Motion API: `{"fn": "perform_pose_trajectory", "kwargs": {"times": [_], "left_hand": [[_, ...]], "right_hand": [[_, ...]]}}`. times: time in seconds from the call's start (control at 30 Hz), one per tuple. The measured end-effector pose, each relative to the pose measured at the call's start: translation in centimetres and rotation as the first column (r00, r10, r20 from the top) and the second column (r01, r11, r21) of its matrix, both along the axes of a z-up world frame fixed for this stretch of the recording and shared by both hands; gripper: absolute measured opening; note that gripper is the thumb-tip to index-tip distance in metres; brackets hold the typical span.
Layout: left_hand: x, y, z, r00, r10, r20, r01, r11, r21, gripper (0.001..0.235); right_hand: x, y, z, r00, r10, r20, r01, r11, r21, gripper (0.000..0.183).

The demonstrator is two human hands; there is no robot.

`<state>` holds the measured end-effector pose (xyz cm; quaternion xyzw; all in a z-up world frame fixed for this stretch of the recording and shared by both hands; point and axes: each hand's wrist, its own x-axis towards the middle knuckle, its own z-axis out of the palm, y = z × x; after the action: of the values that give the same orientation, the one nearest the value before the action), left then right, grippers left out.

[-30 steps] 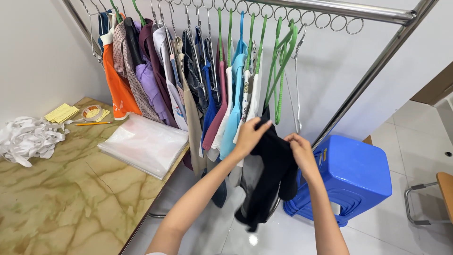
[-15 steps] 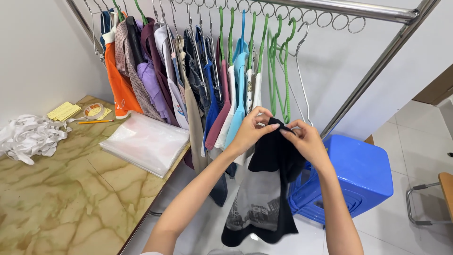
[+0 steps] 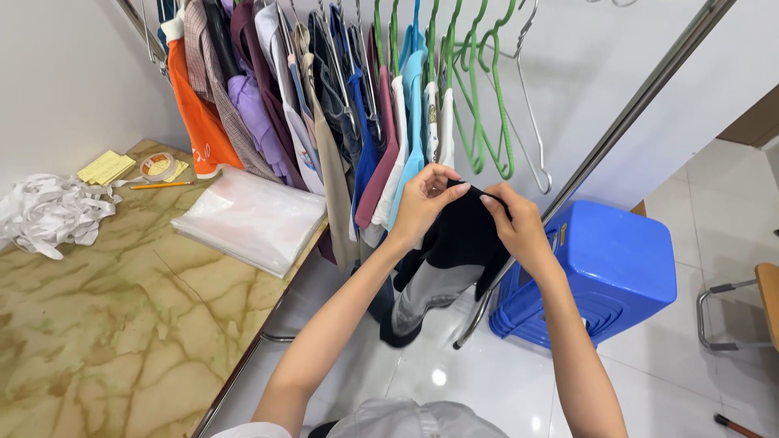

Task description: The person takes an orange t-shirt from a clothing rack, lays it on a marble-patterned table, and folds it neatly into a compact rectangle. They then take a black t-shirt from the rack, fold it using the same method, and place it next to the orange one.

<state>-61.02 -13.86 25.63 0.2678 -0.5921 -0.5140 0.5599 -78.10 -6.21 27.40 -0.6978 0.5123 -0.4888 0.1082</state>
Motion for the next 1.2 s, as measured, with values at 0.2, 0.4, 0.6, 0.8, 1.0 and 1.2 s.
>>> {"fn": "perform_pose_trajectory", "kwargs": {"times": [0.2,0.4,0.6,0.8,1.0,1.2], "left_hand": [[0.9,2.3,-0.4,0.998,-0.047,-0.035,0.047,0.999,0.006,0.035],[2.9,1.8,-3.1,0.953,-0.239,0.184,0.267,0.953,-0.146,0.033],[4.9,3.6,-1.2,0.946,-0.299,0.129,0.306,0.951,-0.045,0.014],[5.6,4.6,0.1,0.980,-0.134,0.148,0.124,0.990,0.071,0.019],[6.7,3.7,-1.6,0.918,-0.013,0.396,0.004,1.000,0.025,0.027],[6.8,4.9,-0.8,0.905,-0.072,0.419,0.046,0.996,0.072,0.030]], "right_hand": [[0.3,-0.5,-0.3,0.994,0.002,-0.110,-0.018,0.989,-0.149,0.009],[1.3,0.1,0.7,0.966,0.239,-0.095,-0.244,0.969,-0.046,0.013],[-0.7,0.0,0.5,0.951,0.308,0.037,-0.310,0.939,0.152,0.015],[-1.5,-0.4,-3.8,0.976,0.204,-0.075,-0.171,0.934,0.314,0.030],[-2.9,-1.7,-9.6,0.993,0.010,0.121,-0.060,0.905,0.421,0.025],[1.6,0.3,-5.3,0.988,0.133,0.078,-0.153,0.908,0.390,0.030]]}}
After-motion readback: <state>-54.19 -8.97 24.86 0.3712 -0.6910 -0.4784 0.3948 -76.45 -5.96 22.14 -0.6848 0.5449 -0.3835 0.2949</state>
